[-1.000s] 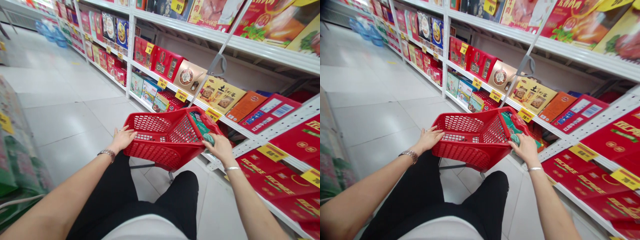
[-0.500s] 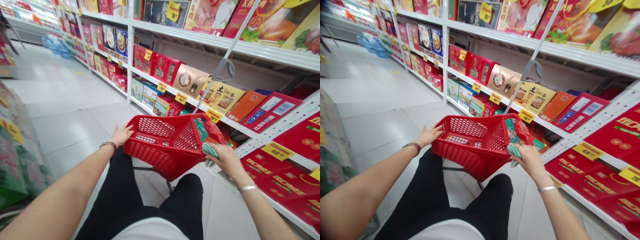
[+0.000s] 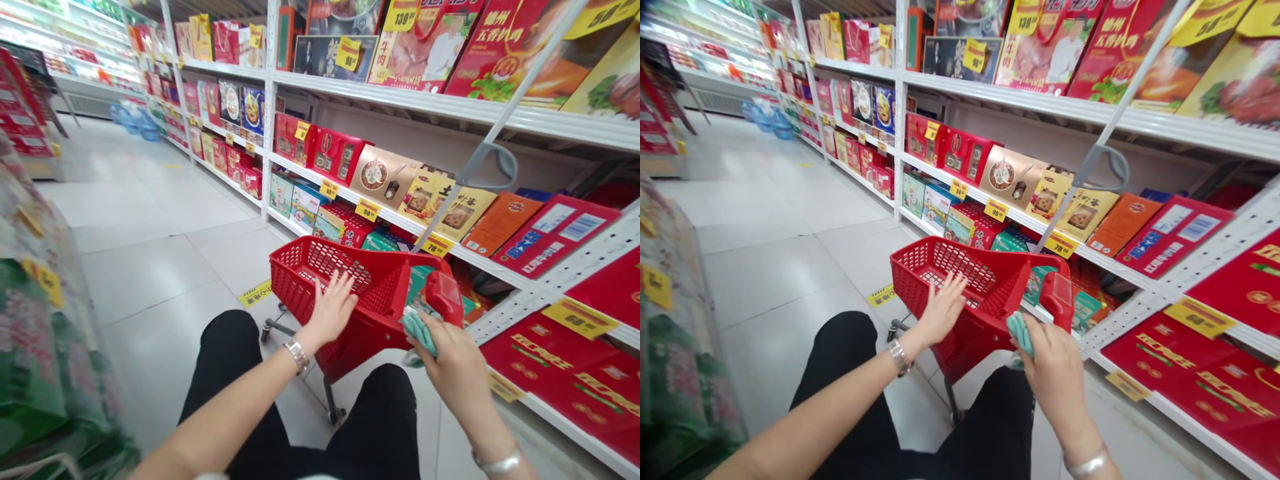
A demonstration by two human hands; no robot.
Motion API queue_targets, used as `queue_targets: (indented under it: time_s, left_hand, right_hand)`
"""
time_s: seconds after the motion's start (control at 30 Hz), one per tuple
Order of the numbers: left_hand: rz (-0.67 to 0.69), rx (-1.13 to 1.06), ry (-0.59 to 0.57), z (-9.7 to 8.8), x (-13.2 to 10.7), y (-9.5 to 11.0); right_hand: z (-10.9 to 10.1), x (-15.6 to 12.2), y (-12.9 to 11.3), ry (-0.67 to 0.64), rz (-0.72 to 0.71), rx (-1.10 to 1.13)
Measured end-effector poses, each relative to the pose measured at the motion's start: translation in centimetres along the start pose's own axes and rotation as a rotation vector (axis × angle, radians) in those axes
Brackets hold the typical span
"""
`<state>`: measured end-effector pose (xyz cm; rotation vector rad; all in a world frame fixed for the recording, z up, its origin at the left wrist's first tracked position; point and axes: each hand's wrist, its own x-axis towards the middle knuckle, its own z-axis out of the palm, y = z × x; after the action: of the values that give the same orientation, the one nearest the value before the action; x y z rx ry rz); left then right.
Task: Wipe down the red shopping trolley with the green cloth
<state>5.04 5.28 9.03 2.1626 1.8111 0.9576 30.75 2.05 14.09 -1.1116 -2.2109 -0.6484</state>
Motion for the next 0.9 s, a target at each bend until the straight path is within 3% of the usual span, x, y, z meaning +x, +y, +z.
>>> queue_targets:
  time_s: [0.1, 0.23, 0.43, 0.53, 0.63, 0.77, 0.9]
  left_hand:
    - [0.158, -0.100, -0.006, -0.2, -1.9, 3.8]
    - [0.203, -0.141, -0.077, -1.9, -3.9, 4.2]
    - [0.091, -0.158, -0.108, -4.5, -4.6, 1.2]
    - [0.035, -0.166, -0.106, -5.5, -4.8, 0.9]
    - [0.047, -0.194, -0.071, -6.4, -5.7, 2.2]
    - [0.185, -0.167, 0.004, -7.1, -7.5, 4.8]
    - [0.166, -0.090, 0.111, -7.7, -8.3, 5.6]
  right_hand:
    - [-1.5, 0.2, -3.4, -0.025, -0.118, 0.190]
    - [-3.5, 0.6, -4.7, -0.118, -0.206, 0.422]
    - [-4.3, 1.2, 0.0, -0.144, -0.155, 0.425]
    - [-3.9, 1.9, 2.3, -0.015, -0.052, 0.366]
    - [-2.8, 3.0, 3.1, 0.135, 0.071, 0.274]
    - [-1.2, 3.7, 0.7, 0.043, 0.135, 0.284]
    - [-1.9, 3.5, -5.0, 0.021, 0.084, 0.343]
